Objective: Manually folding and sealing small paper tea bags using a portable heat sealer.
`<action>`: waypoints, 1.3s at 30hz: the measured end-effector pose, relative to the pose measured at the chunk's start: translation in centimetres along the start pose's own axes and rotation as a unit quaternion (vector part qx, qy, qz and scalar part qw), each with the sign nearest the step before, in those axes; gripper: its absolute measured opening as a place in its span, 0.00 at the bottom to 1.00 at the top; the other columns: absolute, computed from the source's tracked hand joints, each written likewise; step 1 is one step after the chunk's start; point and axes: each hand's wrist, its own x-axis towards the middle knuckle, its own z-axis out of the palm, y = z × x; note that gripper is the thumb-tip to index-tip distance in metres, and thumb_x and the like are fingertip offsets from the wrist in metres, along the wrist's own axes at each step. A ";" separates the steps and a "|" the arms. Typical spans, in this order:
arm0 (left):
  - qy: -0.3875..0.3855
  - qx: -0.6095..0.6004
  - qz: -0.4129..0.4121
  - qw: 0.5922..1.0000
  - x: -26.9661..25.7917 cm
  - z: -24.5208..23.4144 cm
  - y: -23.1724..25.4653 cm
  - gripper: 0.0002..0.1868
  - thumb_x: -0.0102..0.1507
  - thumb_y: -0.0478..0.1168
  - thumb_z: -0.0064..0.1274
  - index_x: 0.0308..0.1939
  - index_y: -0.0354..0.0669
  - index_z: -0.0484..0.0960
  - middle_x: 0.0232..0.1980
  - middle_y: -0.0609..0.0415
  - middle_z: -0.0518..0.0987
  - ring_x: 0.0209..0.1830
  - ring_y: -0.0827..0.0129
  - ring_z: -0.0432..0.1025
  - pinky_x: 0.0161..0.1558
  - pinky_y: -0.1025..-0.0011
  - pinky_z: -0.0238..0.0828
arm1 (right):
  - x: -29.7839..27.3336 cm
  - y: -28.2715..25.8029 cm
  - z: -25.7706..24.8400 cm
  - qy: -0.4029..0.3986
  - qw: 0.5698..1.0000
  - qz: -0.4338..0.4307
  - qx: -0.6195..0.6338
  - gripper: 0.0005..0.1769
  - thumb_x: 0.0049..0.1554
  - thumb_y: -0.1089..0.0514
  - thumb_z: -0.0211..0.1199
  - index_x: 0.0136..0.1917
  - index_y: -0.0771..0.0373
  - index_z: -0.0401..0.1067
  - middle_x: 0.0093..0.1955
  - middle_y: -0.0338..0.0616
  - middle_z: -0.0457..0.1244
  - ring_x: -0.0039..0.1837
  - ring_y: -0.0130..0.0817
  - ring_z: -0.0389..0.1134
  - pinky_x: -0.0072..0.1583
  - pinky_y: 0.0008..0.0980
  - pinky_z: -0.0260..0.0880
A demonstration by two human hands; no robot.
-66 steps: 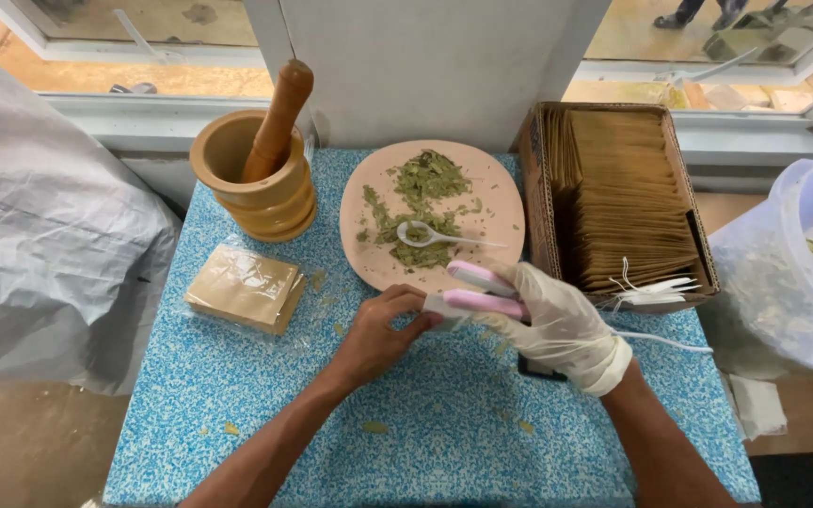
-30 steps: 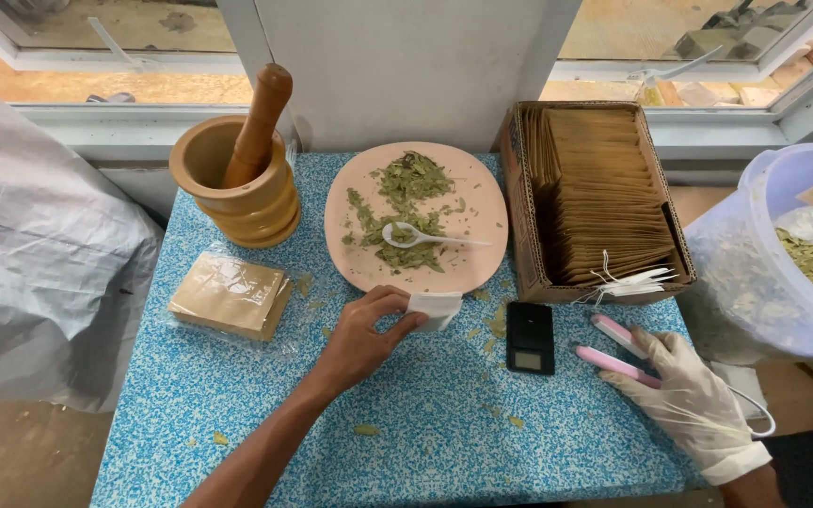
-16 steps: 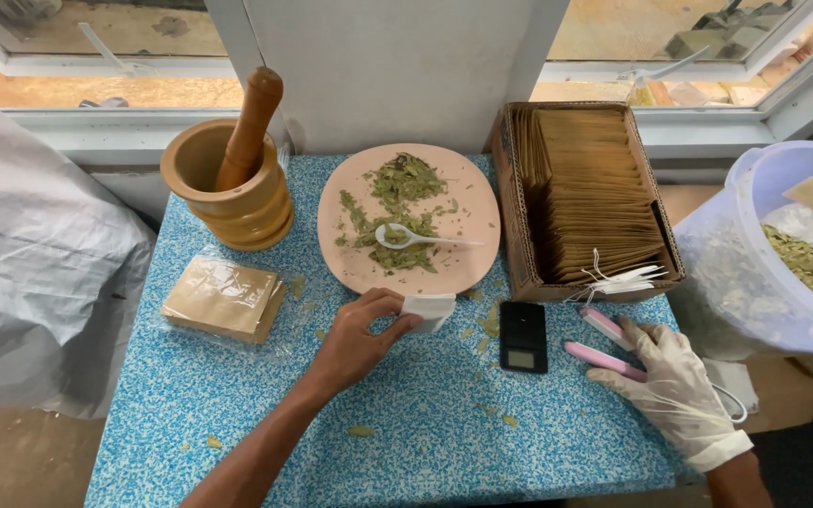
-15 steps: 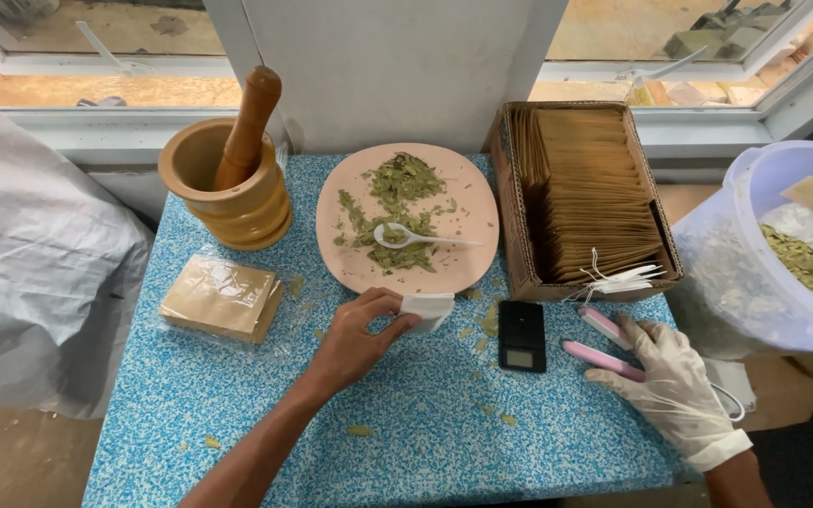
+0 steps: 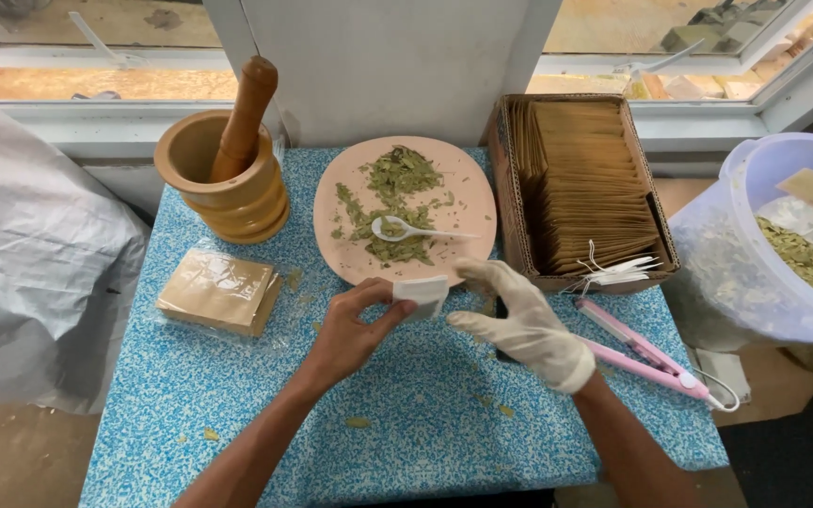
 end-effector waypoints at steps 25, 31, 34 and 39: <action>0.017 0.008 -0.017 1.000 0.1 0.6 -1.2 0.10 0.67 0.45 0.70 0.41 0.43 0.91 0.36 0.48 0.88 0.42 0.60 0.83 0.52 0.56 0.80 | 2.1 4.2 6.3 0.121 0.971 -0.138 0.151 0.17 0.57 0.61 0.83 0.35 0.60 0.75 0.32 0.35 0.63 0.46 0.23 0.66 0.82 0.60 0.51; 0.006 -0.005 -0.021 1.000 0.1 0.3 -1.3 0.08 0.67 0.43 0.69 0.41 0.43 0.92 0.39 0.47 0.88 0.43 0.58 0.83 0.53 0.56 0.79 | 2.1 4.2 6.3 0.125 0.968 -0.158 0.150 0.16 0.58 0.61 0.82 0.37 0.60 0.75 0.32 0.38 0.62 0.47 0.23 0.62 0.75 0.52 0.64; 0.006 0.003 -0.021 1.000 0.1 0.3 -1.7 0.07 0.67 0.42 0.69 0.41 0.43 0.92 0.39 0.47 0.89 0.42 0.58 0.83 0.52 0.57 0.79 | 2.0 3.9 6.1 0.106 0.972 -0.150 0.146 0.15 0.57 0.61 0.82 0.37 0.62 0.76 0.34 0.40 0.63 0.45 0.26 0.65 0.70 0.49 0.68; 0.007 0.010 -0.020 1.000 0.4 -0.1 -0.8 0.10 0.66 0.43 0.71 0.41 0.40 0.93 0.42 0.45 0.89 0.44 0.55 0.83 0.53 0.55 0.79 | 2.7 5.8 6.0 0.080 0.975 -0.147 0.143 0.17 0.54 0.58 0.85 0.40 0.63 0.76 0.38 0.40 0.61 0.47 0.31 0.65 0.66 0.49 0.69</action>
